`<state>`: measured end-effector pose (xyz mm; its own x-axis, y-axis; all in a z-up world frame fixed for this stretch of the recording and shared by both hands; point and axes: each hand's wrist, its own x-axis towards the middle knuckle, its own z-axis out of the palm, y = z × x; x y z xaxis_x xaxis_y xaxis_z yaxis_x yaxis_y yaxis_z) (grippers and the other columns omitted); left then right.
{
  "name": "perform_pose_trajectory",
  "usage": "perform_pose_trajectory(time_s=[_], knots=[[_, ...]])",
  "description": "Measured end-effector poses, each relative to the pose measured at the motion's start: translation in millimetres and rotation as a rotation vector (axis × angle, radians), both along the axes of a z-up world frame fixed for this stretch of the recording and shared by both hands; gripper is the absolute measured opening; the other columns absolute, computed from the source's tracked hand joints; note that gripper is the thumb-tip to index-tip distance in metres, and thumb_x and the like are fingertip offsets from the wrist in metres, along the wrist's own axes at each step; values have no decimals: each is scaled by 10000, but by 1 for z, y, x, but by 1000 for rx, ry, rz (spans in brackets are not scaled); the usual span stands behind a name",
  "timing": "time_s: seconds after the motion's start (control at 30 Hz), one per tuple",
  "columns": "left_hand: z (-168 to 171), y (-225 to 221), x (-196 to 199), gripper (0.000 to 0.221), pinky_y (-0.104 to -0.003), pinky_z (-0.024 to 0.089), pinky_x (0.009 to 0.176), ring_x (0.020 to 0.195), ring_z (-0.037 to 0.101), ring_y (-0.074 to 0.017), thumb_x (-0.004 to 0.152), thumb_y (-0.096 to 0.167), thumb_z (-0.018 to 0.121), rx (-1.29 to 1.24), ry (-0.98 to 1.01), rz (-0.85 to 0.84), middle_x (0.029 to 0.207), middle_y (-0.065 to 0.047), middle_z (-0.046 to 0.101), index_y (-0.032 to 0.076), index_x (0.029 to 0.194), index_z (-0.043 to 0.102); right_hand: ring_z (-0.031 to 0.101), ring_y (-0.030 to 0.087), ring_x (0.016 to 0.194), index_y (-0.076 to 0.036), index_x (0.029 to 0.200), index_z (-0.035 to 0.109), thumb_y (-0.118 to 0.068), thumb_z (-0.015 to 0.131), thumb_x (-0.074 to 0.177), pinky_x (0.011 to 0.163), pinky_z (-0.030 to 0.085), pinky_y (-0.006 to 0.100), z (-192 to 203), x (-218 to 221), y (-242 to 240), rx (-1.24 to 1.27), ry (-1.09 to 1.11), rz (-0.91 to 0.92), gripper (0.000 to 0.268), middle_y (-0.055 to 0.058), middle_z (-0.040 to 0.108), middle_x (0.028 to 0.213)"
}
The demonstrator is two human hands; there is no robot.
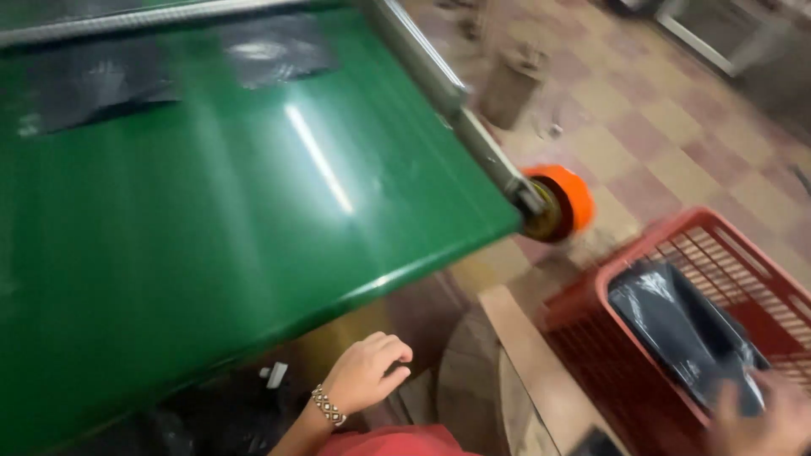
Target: Folding plastic bags as they come off a conveyor belt and organizing them into a plastic crate.
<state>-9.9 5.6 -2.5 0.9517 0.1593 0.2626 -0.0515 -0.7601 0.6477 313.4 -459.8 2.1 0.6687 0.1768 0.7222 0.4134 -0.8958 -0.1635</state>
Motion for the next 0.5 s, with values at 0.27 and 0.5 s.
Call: perform_pose_trajectory(time_s=[0.27,0.5], knots=[[-17,77,-83,200,-410,489,718,879,613,-254,865,267,653,41,105,212,975,-31,648,144,1010,590,546,281,1258,-111,1075,690,-113,665,887,1159,360,405,1,-164,375,284,387,936,190,115,622,1248],[-20,145,-174,220,-443,494,679,892,597,-265,849,281,630,83,150,566,998,-15,652,145,1020,610,568,250,1241,-138,1103,669,-113,638,888,1079,385,388,-45,-272,530,295,998,1427,219,124,618,1277]])
